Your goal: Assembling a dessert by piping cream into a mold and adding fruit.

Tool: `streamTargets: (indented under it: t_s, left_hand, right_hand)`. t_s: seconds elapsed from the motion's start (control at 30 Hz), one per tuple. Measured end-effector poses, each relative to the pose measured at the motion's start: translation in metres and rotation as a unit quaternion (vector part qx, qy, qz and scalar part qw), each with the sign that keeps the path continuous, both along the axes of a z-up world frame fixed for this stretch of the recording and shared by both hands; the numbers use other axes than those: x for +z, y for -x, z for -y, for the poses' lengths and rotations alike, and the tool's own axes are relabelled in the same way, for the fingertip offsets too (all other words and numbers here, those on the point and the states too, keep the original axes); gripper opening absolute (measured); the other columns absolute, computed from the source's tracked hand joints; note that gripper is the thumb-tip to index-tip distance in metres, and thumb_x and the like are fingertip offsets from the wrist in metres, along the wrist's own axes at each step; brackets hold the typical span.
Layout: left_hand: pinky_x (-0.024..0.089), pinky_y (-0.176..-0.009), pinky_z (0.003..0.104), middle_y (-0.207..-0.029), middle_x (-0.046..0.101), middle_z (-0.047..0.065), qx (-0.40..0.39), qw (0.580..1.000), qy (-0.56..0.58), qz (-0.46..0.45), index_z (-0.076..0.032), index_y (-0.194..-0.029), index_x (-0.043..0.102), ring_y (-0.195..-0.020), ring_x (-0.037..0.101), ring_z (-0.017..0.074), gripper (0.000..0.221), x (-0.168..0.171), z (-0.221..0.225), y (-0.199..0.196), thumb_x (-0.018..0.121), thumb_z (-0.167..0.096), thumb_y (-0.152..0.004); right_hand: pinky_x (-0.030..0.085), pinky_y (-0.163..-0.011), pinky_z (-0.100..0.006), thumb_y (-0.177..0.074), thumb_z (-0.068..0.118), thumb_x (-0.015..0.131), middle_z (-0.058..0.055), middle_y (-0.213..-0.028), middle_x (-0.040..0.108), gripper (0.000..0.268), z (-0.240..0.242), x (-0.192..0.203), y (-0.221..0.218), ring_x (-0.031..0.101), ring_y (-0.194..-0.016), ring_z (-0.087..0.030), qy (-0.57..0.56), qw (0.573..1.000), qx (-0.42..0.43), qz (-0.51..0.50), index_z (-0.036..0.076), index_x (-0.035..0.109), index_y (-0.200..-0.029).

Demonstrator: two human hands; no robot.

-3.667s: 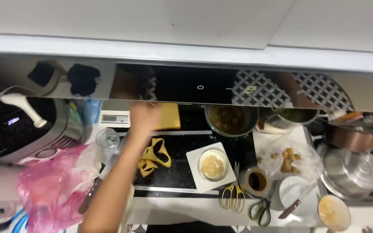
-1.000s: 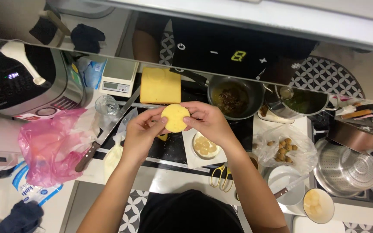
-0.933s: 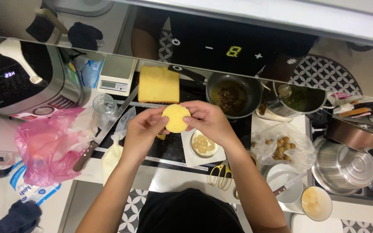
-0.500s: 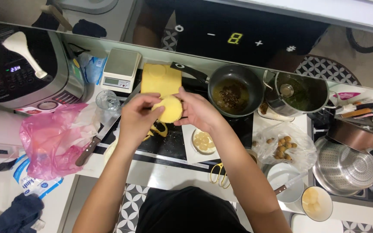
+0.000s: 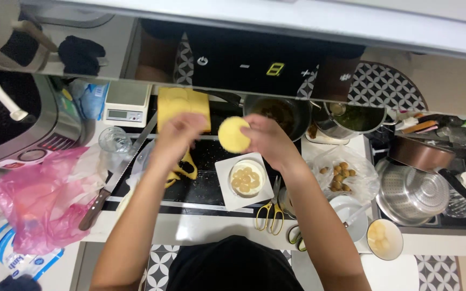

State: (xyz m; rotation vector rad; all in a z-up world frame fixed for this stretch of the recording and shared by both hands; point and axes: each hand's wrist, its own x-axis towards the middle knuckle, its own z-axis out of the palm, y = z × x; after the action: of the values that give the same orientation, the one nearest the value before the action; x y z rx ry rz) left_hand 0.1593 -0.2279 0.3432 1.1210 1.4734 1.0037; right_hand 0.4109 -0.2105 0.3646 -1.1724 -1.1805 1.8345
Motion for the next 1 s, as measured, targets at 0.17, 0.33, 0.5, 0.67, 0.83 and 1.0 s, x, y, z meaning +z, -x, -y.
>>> streamTargets:
  t_s: [0.17,0.33,0.5,0.67,0.83,1.0]
  left_hand:
    - [0.045,-0.059,0.022,-0.086,0.074,-0.002,-0.083,0.988,0.002,0.133,-0.007,-0.108,0.073,-0.067,0.058,0.0047,0.028,0.003,0.060,-0.055,0.080,-0.019,-0.084]
    - [0.050,-0.055,0.030,-0.075,0.073,0.005,-0.067,0.994,-0.027,-0.086,-0.007,-0.101,0.061,-0.060,0.063,0.0152,0.032,0.019,0.086,-0.073,0.083,-0.015,-0.078]
    - [0.052,-0.065,0.049,-0.073,0.070,0.016,-0.149,0.918,-0.179,-0.322,-0.004,-0.095,0.064,-0.078,0.067,0.0383,0.018,0.006,0.097,-0.088,0.074,-0.011,-0.081]
    - [0.055,-0.069,0.046,-0.083,0.069,0.018,-0.182,0.872,-0.221,-0.398,0.003,-0.100,0.064,-0.083,0.067,0.0371,0.027,0.010,0.099,-0.098,0.066,-0.001,-0.073]
    - [0.055,-0.071,0.046,-0.090,0.066,0.019,-0.182,0.858,-0.244,-0.413,0.004,-0.095,0.065,-0.086,0.065,0.0368,0.029,0.020,0.101,-0.093,0.067,0.001,-0.065]
    - [0.051,-0.065,0.047,-0.083,0.063,0.014,-0.033,0.913,-0.229,-0.336,-0.005,-0.083,0.068,-0.076,0.064,0.0356,0.010,0.031,0.101,-0.069,0.076,-0.010,-0.083]
  right_hand:
    - [0.058,-0.074,-0.030,-0.095,0.014,0.065,-0.004,-0.098,0.072,0.024,0.050,0.011,-0.031,0.069,-0.086,-0.012,-0.028,0.999,0.007,0.039,0.001,0.068,-0.116]
    - [0.051,-0.066,-0.028,-0.087,0.011,0.077,-0.008,-0.080,0.068,0.032,0.084,0.002,-0.034,0.062,-0.072,-0.012,-0.123,0.973,-0.035,0.191,0.004,0.070,-0.117]
    - [0.056,-0.063,-0.033,-0.076,0.012,0.084,-0.011,-0.079,0.072,0.032,0.098,-0.003,-0.020,0.072,-0.068,-0.023,-0.265,0.890,-0.040,0.369,0.005,0.068,-0.103]
    - [0.053,-0.068,-0.044,-0.077,0.006,0.079,-0.014,-0.084,0.066,0.030,0.104,-0.003,-0.013,0.065,-0.079,-0.035,-0.365,0.828,0.004,0.425,0.003,0.068,-0.104]
    - [0.051,-0.075,-0.048,-0.071,0.003,0.077,-0.019,-0.090,0.062,0.032,0.105,0.009,-0.006,0.060,-0.087,-0.040,-0.466,0.764,-0.006,0.447,0.001,0.066,-0.101]
    - [0.054,-0.066,-0.040,-0.075,0.009,0.082,-0.012,-0.078,0.065,0.019,0.082,0.004,-0.007,0.067,-0.070,-0.029,-0.299,0.886,0.125,0.332,0.002,0.066,-0.084]
